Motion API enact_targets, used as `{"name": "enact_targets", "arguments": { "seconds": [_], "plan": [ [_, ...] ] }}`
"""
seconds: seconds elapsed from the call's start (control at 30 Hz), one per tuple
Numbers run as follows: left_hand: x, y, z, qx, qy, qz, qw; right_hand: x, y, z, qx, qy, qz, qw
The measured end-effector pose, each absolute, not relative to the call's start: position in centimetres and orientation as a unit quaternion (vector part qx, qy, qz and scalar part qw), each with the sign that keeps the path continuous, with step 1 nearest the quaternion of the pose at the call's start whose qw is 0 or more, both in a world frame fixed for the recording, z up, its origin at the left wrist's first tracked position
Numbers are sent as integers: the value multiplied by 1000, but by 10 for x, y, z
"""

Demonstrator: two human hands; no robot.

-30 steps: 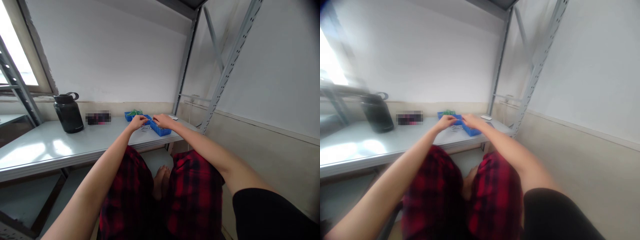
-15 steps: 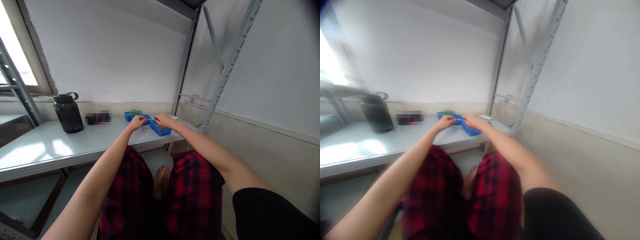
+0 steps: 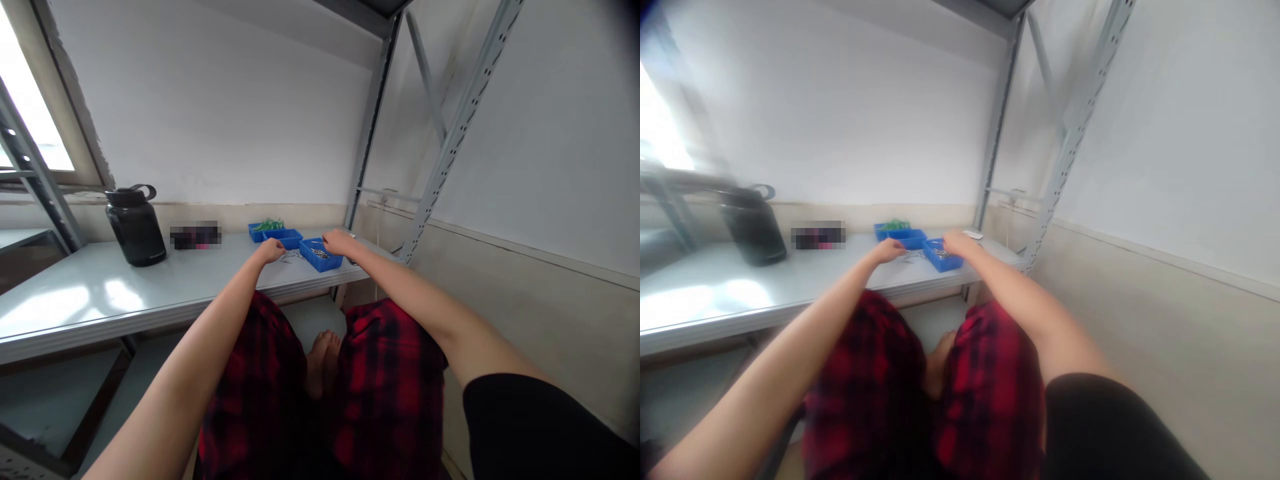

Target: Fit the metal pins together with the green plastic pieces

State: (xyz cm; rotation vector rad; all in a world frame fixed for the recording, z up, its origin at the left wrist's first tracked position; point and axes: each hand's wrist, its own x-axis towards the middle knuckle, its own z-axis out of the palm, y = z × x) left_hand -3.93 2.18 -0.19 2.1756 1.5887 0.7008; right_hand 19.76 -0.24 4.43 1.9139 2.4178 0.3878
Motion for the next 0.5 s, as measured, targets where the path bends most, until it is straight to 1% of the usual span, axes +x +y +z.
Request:
{"name": "enact_targets", "arguments": {
  "seconds": [0.2,0.5],
  "plan": [
    [-42,24,-5,776,576,201,159,194,-8,44,625,771,109,52],
    [-45,47,-29,793,582,143,108,200,-2,41,633,765,106,54]
  ]
}}
